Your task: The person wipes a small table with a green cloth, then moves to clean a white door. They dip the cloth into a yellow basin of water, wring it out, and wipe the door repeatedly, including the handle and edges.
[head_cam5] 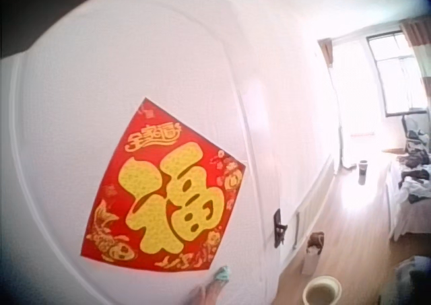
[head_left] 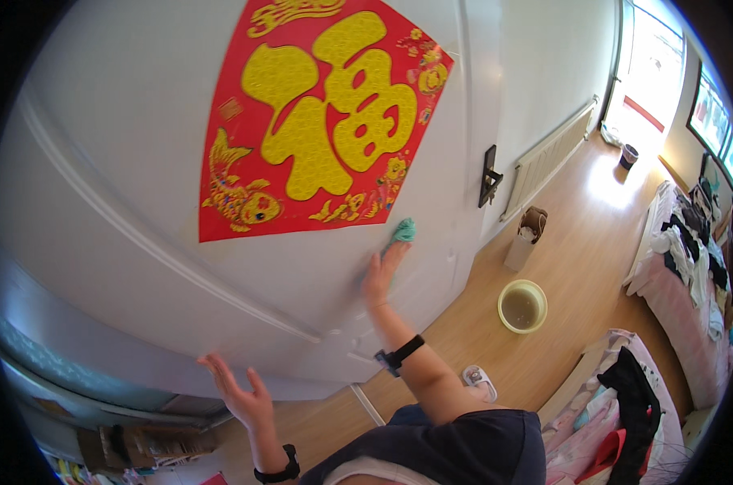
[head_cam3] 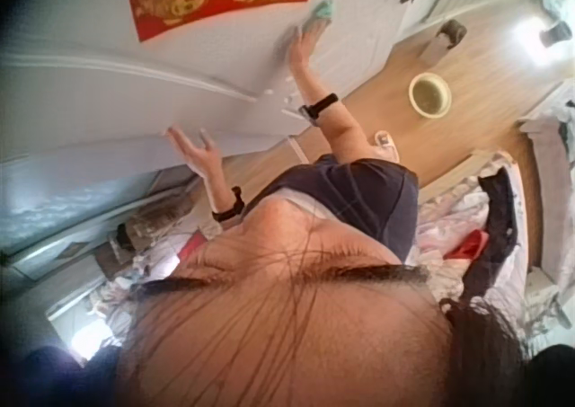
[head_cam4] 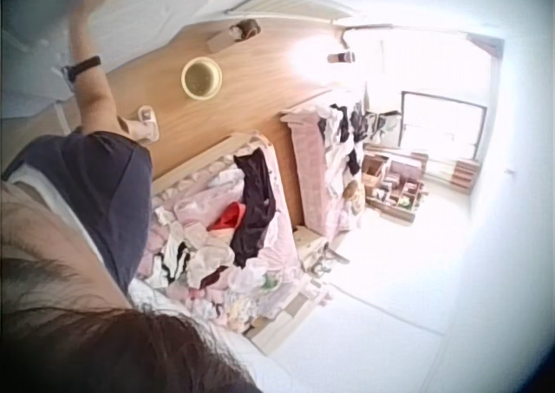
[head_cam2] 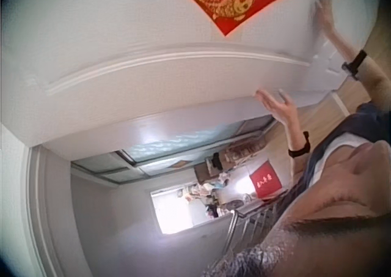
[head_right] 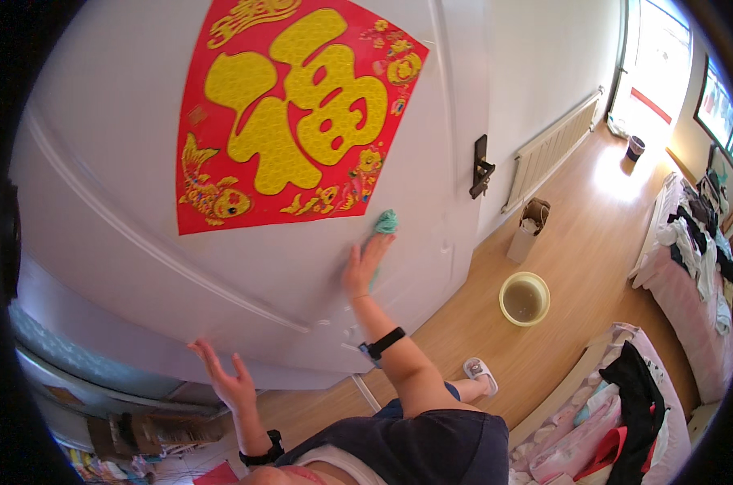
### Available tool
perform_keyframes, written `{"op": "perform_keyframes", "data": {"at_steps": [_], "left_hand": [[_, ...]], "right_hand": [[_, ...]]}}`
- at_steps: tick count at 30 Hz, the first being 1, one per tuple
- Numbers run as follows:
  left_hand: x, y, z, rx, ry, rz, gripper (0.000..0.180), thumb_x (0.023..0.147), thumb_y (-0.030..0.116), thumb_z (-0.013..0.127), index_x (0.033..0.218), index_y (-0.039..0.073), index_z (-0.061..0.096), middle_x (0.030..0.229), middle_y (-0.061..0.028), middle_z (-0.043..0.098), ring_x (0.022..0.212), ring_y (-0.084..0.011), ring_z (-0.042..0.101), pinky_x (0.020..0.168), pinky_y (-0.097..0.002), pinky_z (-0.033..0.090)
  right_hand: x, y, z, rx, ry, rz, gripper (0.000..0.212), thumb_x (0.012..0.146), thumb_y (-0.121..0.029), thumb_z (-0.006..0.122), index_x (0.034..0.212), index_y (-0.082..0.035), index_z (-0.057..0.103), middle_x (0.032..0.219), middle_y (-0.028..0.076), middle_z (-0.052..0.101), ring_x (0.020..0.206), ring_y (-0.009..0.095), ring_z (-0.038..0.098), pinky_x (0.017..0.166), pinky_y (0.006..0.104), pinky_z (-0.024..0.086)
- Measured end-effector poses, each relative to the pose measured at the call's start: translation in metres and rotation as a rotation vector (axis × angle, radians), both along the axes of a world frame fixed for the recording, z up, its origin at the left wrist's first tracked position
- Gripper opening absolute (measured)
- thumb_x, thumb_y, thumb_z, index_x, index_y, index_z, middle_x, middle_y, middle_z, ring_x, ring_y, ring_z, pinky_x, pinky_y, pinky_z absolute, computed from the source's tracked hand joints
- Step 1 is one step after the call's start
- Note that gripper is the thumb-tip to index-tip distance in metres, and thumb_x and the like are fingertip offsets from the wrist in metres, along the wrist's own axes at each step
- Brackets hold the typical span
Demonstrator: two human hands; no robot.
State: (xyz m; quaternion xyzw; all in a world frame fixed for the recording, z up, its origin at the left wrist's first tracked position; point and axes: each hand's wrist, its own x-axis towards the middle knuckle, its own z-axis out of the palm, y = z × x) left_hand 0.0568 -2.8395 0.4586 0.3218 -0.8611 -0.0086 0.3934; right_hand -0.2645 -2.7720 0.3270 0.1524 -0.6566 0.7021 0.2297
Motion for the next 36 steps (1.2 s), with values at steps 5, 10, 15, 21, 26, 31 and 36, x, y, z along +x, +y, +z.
{"op": "perform_keyframes", "data": {"at_steps": [5, 10, 15, 21, 26, 31, 36], "left_hand": [[-0.006, -0.002, -0.006, -0.098, -0.047, 0.067, 0.073, 0.094, 0.016, 0.06, 0.156, 0.004, 0.023, 0.161, -0.0254, 0.014, 0.146, -0.0394, 0.027, 0.114, -0.045, 0.033], [-0.013, -0.002, -0.012, -0.065, -0.023, 0.158, 0.077, 0.091, 0.014, 0.063, 0.157, 0.006, 0.022, 0.163, -0.0223, 0.011, 0.147, -0.0381, 0.027, 0.113, -0.0441, 0.035], [-0.021, 0.005, -0.01, -0.257, -0.139, 0.333, 0.082, 0.089, 0.026, 0.067, 0.157, 0.007, 0.024, 0.163, -0.0209, 0.012, 0.15, -0.0401, 0.017, 0.117, -0.0518, 0.023], [-0.093, 0.03, -0.003, -0.34, -0.046, 0.343, 0.087, 0.093, 0.053, 0.058, 0.157, 0.009, 0.021, 0.164, -0.0204, 0.008, 0.151, -0.0393, 0.009, 0.119, -0.0555, 0.016], [-0.157, 0.044, -0.003, -0.326, -0.02, 0.307, 0.085, 0.095, 0.054, 0.054, 0.158, 0.01, 0.018, 0.164, -0.0203, 0.006, 0.151, -0.0391, 0.007, 0.12, -0.0545, 0.013], [-0.161, 0.042, -0.002, -0.337, 0.01, 0.309, 0.08, 0.096, 0.047, 0.055, 0.158, 0.009, 0.02, 0.164, -0.0216, 0.007, 0.152, -0.0388, 0.006, 0.12, -0.054, 0.013], [-0.158, 0.042, -0.006, -0.208, 0.062, 0.36, 0.072, 0.098, 0.038, 0.054, 0.156, 0.008, 0.026, 0.163, -0.0226, 0.012, 0.151, -0.0397, 0.011, 0.119, -0.0541, 0.016]], "right_hand": [[0.039, 0.013, 0.005, 0.268, 0.333, 0.302, 0.075, 0.09, -0.026, 0.061, 0.151, 0.002, 0.027, 0.16, 0.03, 0.01, 0.15, 0.046, 0.006, 0.12, 0.0553, 0.008], [-0.047, 0.039, 0.028, 0.1, 0.146, 0.116, 0.073, 0.092, -0.017, 0.055, 0.154, 0.002, 0.022, 0.16, 0.03, 0.012, 0.149, 0.049, 0.006, 0.12, 0.0559, 0.009], [-0.212, 0.086, 0.161, 0.057, 0.386, -0.158, 0.068, 0.095, -0.02, 0.051, 0.152, 0.005, 0.024, 0.161, 0.028, 0.015, 0.149, 0.047, 0.007, 0.12, 0.0553, 0.008], [-0.31, 0.142, 0.218, 0.279, 0.523, -0.182, 0.069, 0.095, -0.025, 0.052, 0.152, 0.004, 0.025, 0.16, 0.026, 0.017, 0.15, 0.043, 0.01, 0.12, 0.0558, 0.008], [-0.265, 0.162, 0.098, 0.454, 0.124, -0.086, 0.069, 0.097, -0.025, 0.051, 0.152, 0.005, 0.021, 0.16, 0.027, 0.017, 0.15, 0.043, 0.011, 0.12, 0.0552, 0.01], [-0.382, 0.173, 0.141, 0.115, 0.189, -0.113, 0.07, 0.098, -0.025, 0.05, 0.151, 0.009, 0.019, 0.16, 0.03, 0.014, 0.148, 0.047, 0.011, 0.12, 0.0533, 0.011], [-0.383, 0.185, 0.135, 0.138, 0.383, -0.079, 0.071, 0.097, -0.023, 0.051, 0.151, 0.009, 0.018, 0.159, 0.031, 0.013, 0.148, 0.049, 0.011, 0.12, 0.0532, 0.012]]}}
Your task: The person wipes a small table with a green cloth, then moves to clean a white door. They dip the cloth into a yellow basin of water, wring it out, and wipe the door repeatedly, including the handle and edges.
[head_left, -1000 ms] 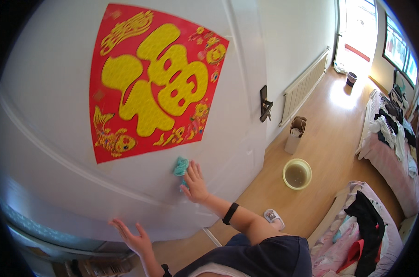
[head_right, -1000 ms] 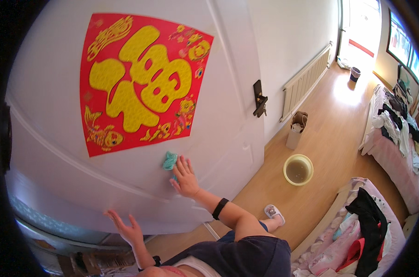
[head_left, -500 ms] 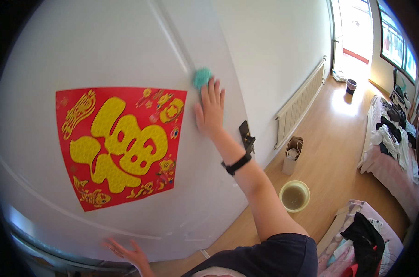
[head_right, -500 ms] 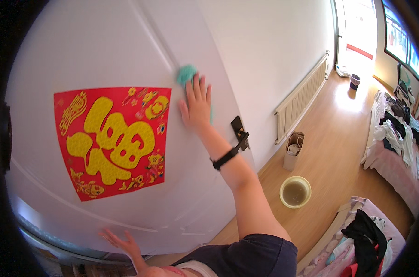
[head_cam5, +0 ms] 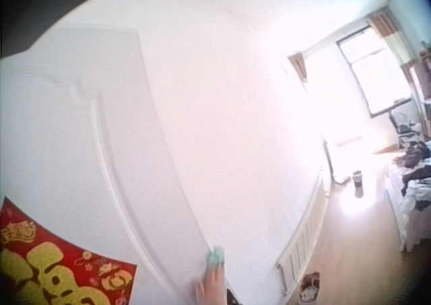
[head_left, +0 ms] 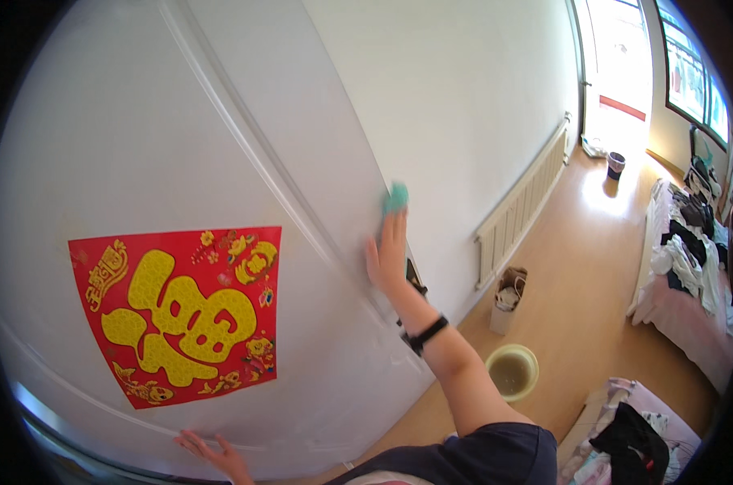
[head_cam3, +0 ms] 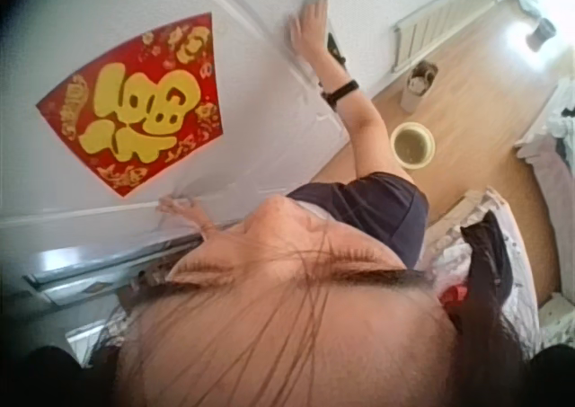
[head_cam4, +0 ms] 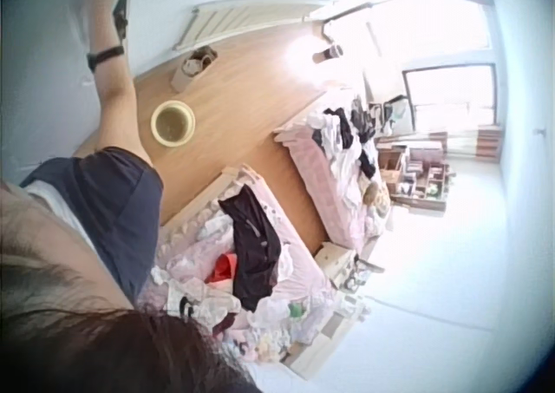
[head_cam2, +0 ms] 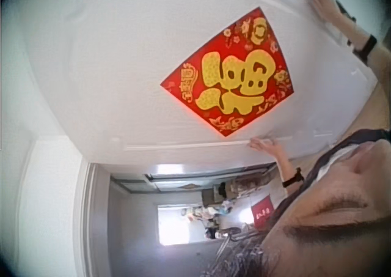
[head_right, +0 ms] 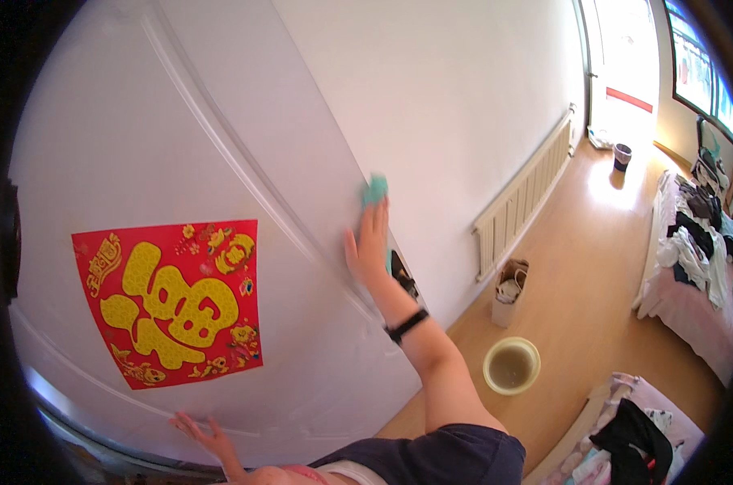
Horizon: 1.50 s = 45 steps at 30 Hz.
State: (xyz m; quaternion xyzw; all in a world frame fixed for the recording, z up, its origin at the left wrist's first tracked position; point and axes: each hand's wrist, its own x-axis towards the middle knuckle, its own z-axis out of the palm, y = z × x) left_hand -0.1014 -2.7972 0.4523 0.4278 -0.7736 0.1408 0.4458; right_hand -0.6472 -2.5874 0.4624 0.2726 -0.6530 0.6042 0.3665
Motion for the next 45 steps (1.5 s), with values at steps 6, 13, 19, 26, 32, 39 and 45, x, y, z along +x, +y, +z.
{"op": "perform_keyframes", "data": {"at_steps": [6, 13, 19, 26, 32, 39, 45], "left_hand": [[-0.002, -0.007, -0.003, -0.045, 0.036, 0.007, 0.075, 0.097, 0.045, 0.057, 0.157, 0.012, 0.026, 0.164, -0.0167, 0.012, 0.152, -0.0347, 0.009, 0.121, -0.0521, 0.014], [-0.005, -0.004, -0.009, -0.014, 0.123, 0.06, 0.08, 0.093, 0.059, 0.056, 0.154, 0.013, 0.032, 0.163, -0.0168, 0.018, 0.151, -0.0363, 0.016, 0.119, -0.0548, 0.021], [-0.008, 0.001, 0.002, 0.01, 0.173, -0.006, 0.074, 0.096, 0.053, 0.054, 0.154, 0.013, 0.033, 0.163, -0.017, 0.019, 0.15, -0.0377, 0.019, 0.118, -0.0547, 0.023], [-0.001, 0.004, -0.009, 0.129, -0.001, 0.249, 0.078, 0.092, 0.055, 0.053, 0.154, 0.012, 0.034, 0.161, -0.0197, 0.024, 0.149, -0.0387, 0.021, 0.115, -0.0584, 0.024], [0.002, -0.002, -0.011, -0.068, 0.025, 0.143, 0.077, 0.093, 0.057, 0.05, 0.153, 0.012, 0.037, 0.159, -0.0222, 0.027, 0.147, -0.0398, 0.024, 0.113, -0.0582, 0.025], [0.033, -0.012, 0.016, -0.029, 0.213, 0.06, 0.078, 0.094, 0.054, 0.052, 0.154, 0.01, 0.031, 0.16, -0.022, 0.02, 0.146, -0.0446, 0.02, 0.113, -0.0621, 0.02], [0.036, -0.027, 0.034, -0.071, 0.26, 0.078, 0.077, 0.093, 0.051, 0.053, 0.154, 0.009, 0.031, 0.16, -0.0232, 0.019, 0.146, -0.0455, 0.019, 0.113, -0.0623, 0.019]], "right_hand": [[0.043, -0.01, -0.002, -0.046, -0.16, -0.002, 0.077, 0.095, -0.027, 0.053, 0.149, 0.016, 0.016, 0.158, 0.035, 0.011, 0.146, 0.055, 0.007, 0.119, 0.0554, 0.007], [0.0, -0.031, 0.324, -0.126, 0.4, -0.104, 0.073, 0.097, -0.039, 0.054, 0.147, 0.009, 0.03, 0.157, 0.032, 0.019, 0.149, 0.043, 0.013, 0.12, 0.0524, 0.011], [0.044, -0.036, 0.421, 0.235, 1.04, 0.019, 0.072, 0.097, -0.044, 0.05, 0.15, 0.003, 0.032, 0.16, 0.02, 0.023, 0.15, 0.034, 0.018, 0.122, 0.0441, 0.015], [-0.003, -0.041, 0.519, -0.15, 0.233, -0.204, 0.082, 0.099, -0.054, 0.039, 0.151, 0.008, 0.024, 0.16, 0.025, 0.017, 0.15, 0.038, 0.013, 0.121, 0.0465, 0.014], [0.16, -0.116, 0.624, 0.049, 0.883, -0.069, 0.069, 0.101, -0.05, 0.037, 0.143, 0.005, 0.04, 0.155, 0.025, 0.031, 0.146, 0.039, 0.026, 0.117, 0.0475, 0.025], [0.133, -0.108, 0.652, 0.12, 0.996, -0.147, 0.073, 0.099, -0.049, 0.04, 0.15, 0.002, 0.03, 0.159, 0.019, 0.028, 0.149, 0.032, 0.022, 0.12, 0.0446, 0.021], [-0.011, -0.029, 0.652, 0.045, 0.19, -0.31, 0.088, 0.096, -0.065, 0.033, 0.155, -0.001, 0.02, 0.163, 0.02, 0.016, 0.151, 0.035, 0.013, 0.121, 0.0501, 0.014]]}}
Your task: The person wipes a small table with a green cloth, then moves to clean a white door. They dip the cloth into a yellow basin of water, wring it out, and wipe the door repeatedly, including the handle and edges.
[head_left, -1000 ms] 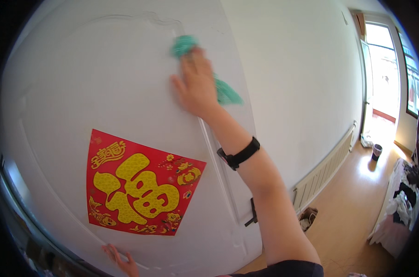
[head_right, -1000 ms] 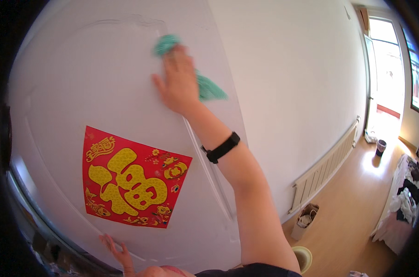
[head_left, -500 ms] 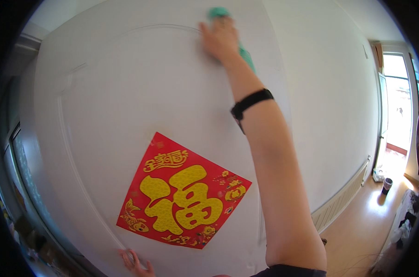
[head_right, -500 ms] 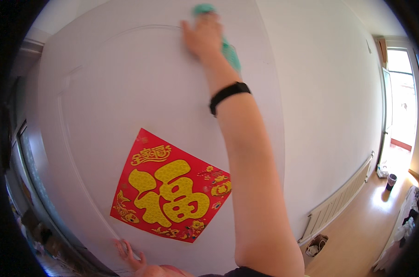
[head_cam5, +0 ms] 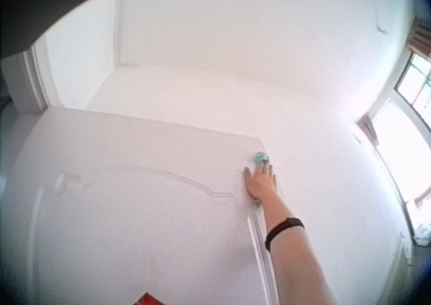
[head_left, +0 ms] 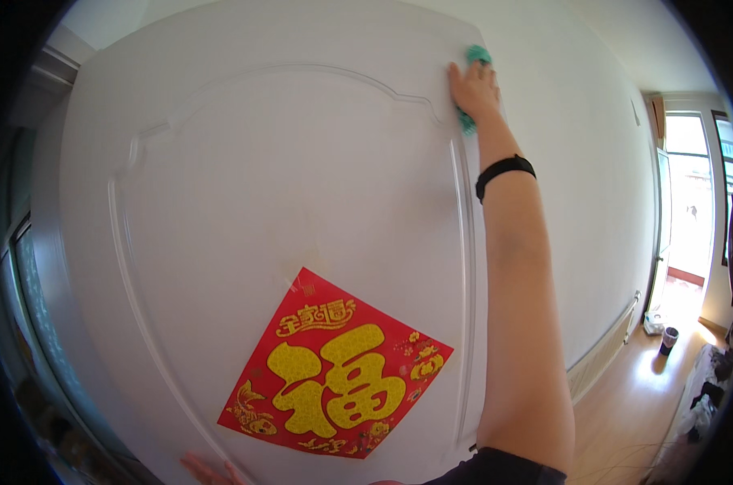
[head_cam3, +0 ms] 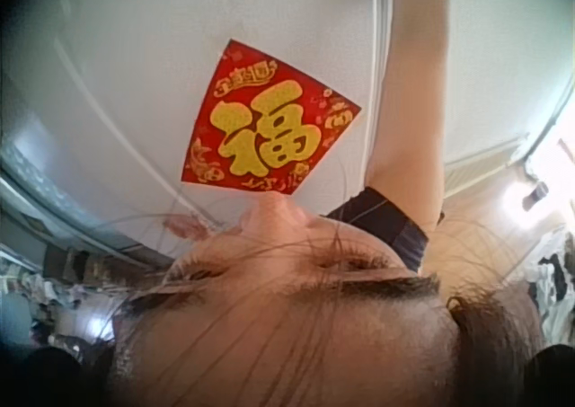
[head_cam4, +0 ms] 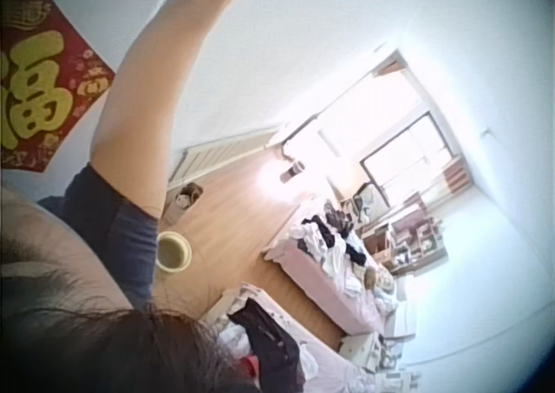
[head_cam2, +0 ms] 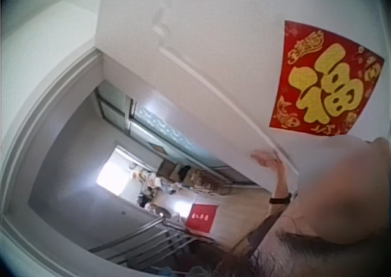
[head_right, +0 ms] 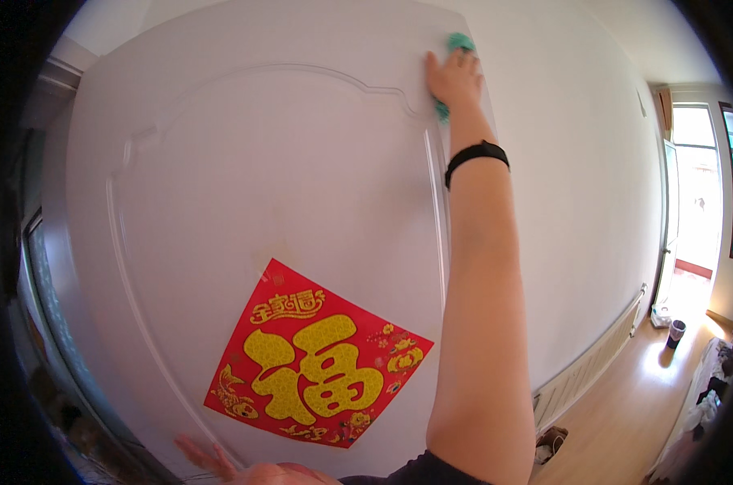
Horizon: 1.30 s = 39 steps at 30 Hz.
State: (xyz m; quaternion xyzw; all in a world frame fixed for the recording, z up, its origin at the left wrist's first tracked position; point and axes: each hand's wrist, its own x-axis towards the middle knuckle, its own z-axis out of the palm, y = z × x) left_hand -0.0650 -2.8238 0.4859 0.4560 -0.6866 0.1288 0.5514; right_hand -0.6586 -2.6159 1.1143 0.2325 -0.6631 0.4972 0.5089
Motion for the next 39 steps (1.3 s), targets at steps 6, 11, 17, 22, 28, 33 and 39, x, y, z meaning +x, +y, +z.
{"op": "perform_keyframes", "data": {"at_steps": [6, 11, 17, 22, 28, 33, 39], "left_hand": [[-0.003, -0.005, 0.001, -0.012, 0.034, 0.016, 0.077, 0.093, 0.047, 0.055, 0.154, 0.009, 0.03, 0.16, -0.0244, 0.018, 0.146, -0.0463, 0.018, 0.114, -0.0624, 0.018], [-0.005, -0.008, -0.009, -0.004, 0.084, -0.008, 0.077, 0.092, 0.044, 0.056, 0.154, 0.008, 0.03, 0.16, -0.0254, 0.017, 0.146, -0.047, 0.017, 0.114, -0.0626, 0.017], [-0.003, -0.014, -0.007, -0.018, 0.118, -0.085, 0.077, 0.092, 0.041, 0.058, 0.154, 0.008, 0.029, 0.16, -0.0266, 0.017, 0.146, -0.0479, 0.015, 0.115, -0.0627, 0.015], [0.002, -0.008, -0.011, -0.007, 0.17, -0.181, 0.077, 0.091, 0.038, 0.059, 0.154, 0.007, 0.029, 0.16, -0.0276, 0.016, 0.146, -0.0486, 0.014, 0.115, -0.0629, 0.014], [0.018, 0.002, -0.021, 0.021, 0.214, -0.318, 0.077, 0.091, 0.035, 0.061, 0.154, 0.007, 0.028, 0.16, -0.0287, 0.015, 0.146, -0.0494, 0.013, 0.116, -0.063, 0.013], [0.041, -0.009, -0.038, 0.192, 0.12, -0.377, 0.078, 0.09, 0.031, 0.062, 0.154, 0.005, 0.028, 0.158, -0.0319, 0.016, 0.147, -0.0494, 0.013, 0.117, -0.0605, 0.014], [0.082, -0.016, -0.052, 0.218, 0.144, -0.436, 0.077, 0.093, 0.037, 0.058, 0.154, 0.003, 0.027, 0.157, -0.0325, 0.018, 0.146, -0.048, 0.017, 0.116, -0.0582, 0.018]], "right_hand": [[-0.058, 0.005, 0.06, -0.09, -0.114, 0.02, 0.09, 0.094, -0.069, 0.03, 0.155, -0.003, 0.023, 0.162, 0.02, 0.017, 0.15, 0.039, 0.012, 0.12, 0.0535, 0.015], [-0.066, -0.021, 0.127, 0.076, 0.133, -0.031, 0.097, 0.09, -0.074, 0.035, 0.154, -0.001, 0.025, 0.161, 0.024, 0.017, 0.149, 0.044, 0.013, 0.118, 0.0577, 0.017], [0.083, -0.074, 0.192, 0.448, 0.583, -0.352, 0.049, 0.103, -0.032, 0.027, 0.15, -0.022, 0.034, 0.141, 0.029, 0.042, 0.134, 0.052, 0.034, 0.112, 0.0603, 0.027], [0.277, -0.126, 0.162, 0.395, 0.503, 0.278, 0.08, 0.101, -0.057, 0.031, 0.153, 0.003, 0.021, 0.162, 0.023, 0.014, 0.149, 0.043, 0.01, 0.122, 0.0498, 0.014], [0.412, -0.184, 0.134, 0.312, 0.561, 0.233, 0.089, 0.097, -0.065, 0.034, 0.155, 0.001, 0.017, 0.161, 0.027, 0.011, 0.149, 0.043, 0.009, 0.122, 0.049, 0.013], [0.499, -0.223, 0.139, 0.409, 0.589, 0.235, 0.086, 0.099, -0.063, 0.031, 0.155, 0.0, 0.016, 0.161, 0.027, 0.01, 0.149, 0.043, 0.008, 0.122, 0.0488, 0.013], [0.563, -0.277, 0.157, 0.42, 0.795, 0.208, 0.075, 0.102, -0.053, 0.033, 0.153, 0.001, 0.024, 0.159, 0.027, 0.019, 0.148, 0.043, 0.016, 0.121, 0.0499, 0.018]]}}
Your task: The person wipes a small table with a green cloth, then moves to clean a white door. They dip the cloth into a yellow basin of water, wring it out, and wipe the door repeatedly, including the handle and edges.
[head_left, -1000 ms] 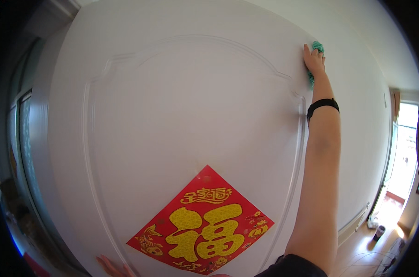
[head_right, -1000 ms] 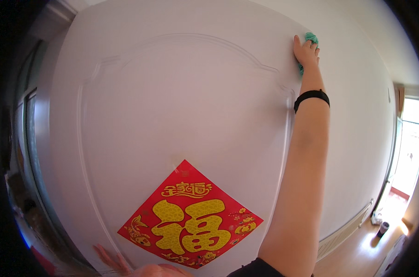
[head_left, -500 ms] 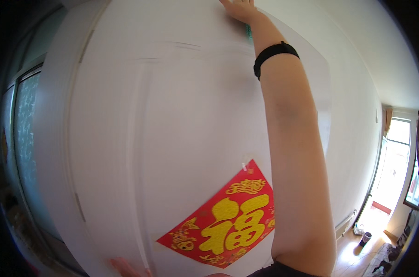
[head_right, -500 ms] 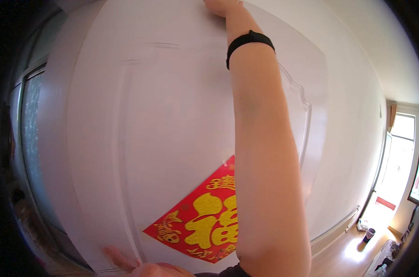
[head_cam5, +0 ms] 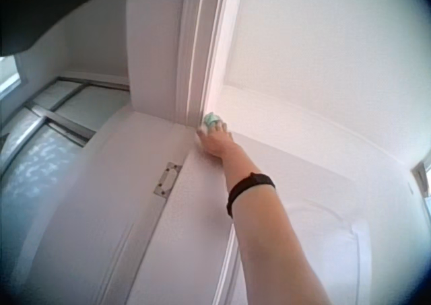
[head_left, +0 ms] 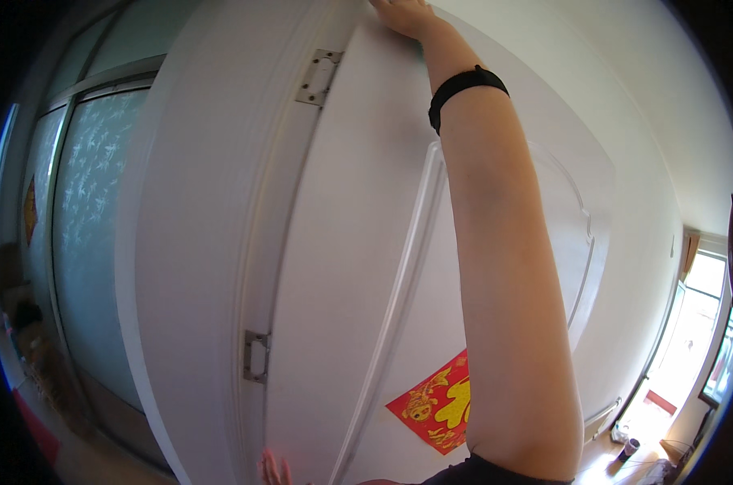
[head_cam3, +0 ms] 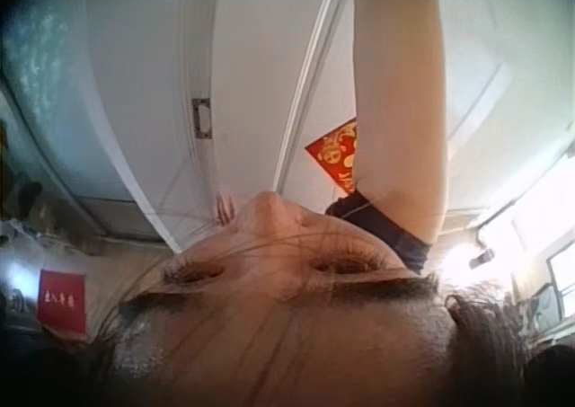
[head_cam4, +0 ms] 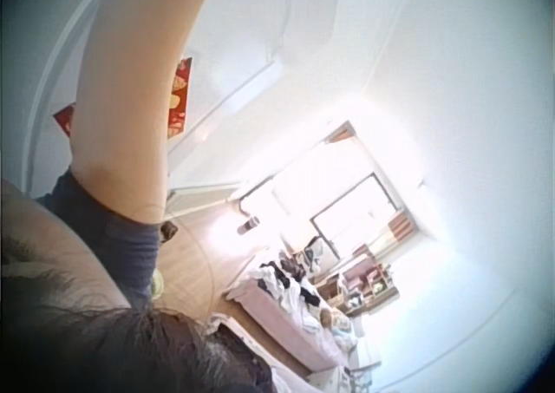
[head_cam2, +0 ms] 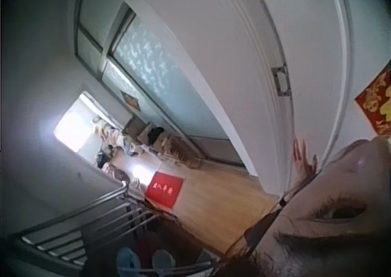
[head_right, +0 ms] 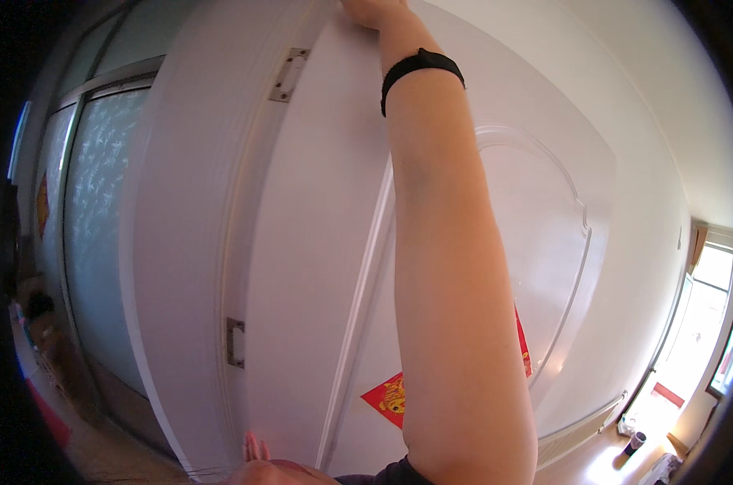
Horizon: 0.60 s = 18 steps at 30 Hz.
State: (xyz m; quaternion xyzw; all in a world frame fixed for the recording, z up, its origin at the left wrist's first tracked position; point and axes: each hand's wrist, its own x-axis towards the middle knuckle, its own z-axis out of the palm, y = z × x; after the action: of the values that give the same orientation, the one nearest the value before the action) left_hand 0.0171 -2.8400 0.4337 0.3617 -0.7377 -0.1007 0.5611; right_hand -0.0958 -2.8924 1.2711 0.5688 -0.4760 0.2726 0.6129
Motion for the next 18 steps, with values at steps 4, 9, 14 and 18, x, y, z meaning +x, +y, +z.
{"op": "perform_keyframes", "data": {"at_steps": [4, 9, 14, 18], "left_hand": [[0.03, -0.002, -0.013, -0.092, 0.032, 0.036, 0.074, 0.095, 0.041, 0.052, 0.154, 0.004, 0.027, 0.157, -0.0305, 0.02, 0.145, -0.0469, 0.021, 0.115, -0.0582, 0.021], [0.059, -0.002, -0.04, -0.217, 0.044, 0.072, 0.071, 0.099, 0.046, 0.045, 0.154, 0.005, 0.028, 0.158, -0.0279, 0.023, 0.144, -0.0455, 0.025, 0.113, -0.0582, 0.024], [0.06, 0.031, -0.032, -0.199, 0.131, 0.031, 0.067, 0.101, 0.045, 0.042, 0.154, 0.005, 0.028, 0.158, -0.0264, 0.024, 0.144, -0.0447, 0.026, 0.113, -0.0584, 0.024], [0.064, 0.059, -0.015, -0.094, 0.154, 0.003, 0.064, 0.101, 0.039, 0.044, 0.152, 0.003, 0.031, 0.158, -0.0266, 0.024, 0.145, -0.045, 0.024, 0.114, -0.0575, 0.022]], "right_hand": [[0.008, -0.013, 0.004, -0.1, 0.461, -0.486, 0.06, 0.104, -0.038, 0.034, 0.145, 0.005, 0.035, 0.154, 0.028, 0.029, 0.144, 0.043, 0.024, 0.119, 0.0494, 0.023], [0.005, -0.012, -0.079, -0.022, 0.531, -0.219, 0.048, 0.103, -0.027, 0.037, 0.138, 0.006, 0.047, 0.15, 0.025, 0.039, 0.142, 0.039, 0.032, 0.119, 0.0456, 0.026], [-0.002, 0.0, -0.179, 0.148, 0.414, 0.192, 0.056, 0.102, -0.035, 0.04, 0.145, 0.001, 0.04, 0.156, 0.018, 0.034, 0.147, 0.031, 0.026, 0.121, 0.0442, 0.021], [-0.005, 0.013, -0.268, 0.147, 0.48, 0.126, 0.051, 0.103, -0.028, 0.038, 0.147, -0.001, 0.04, 0.158, 0.011, 0.033, 0.149, 0.026, 0.023, 0.122, 0.0412, 0.019]]}}
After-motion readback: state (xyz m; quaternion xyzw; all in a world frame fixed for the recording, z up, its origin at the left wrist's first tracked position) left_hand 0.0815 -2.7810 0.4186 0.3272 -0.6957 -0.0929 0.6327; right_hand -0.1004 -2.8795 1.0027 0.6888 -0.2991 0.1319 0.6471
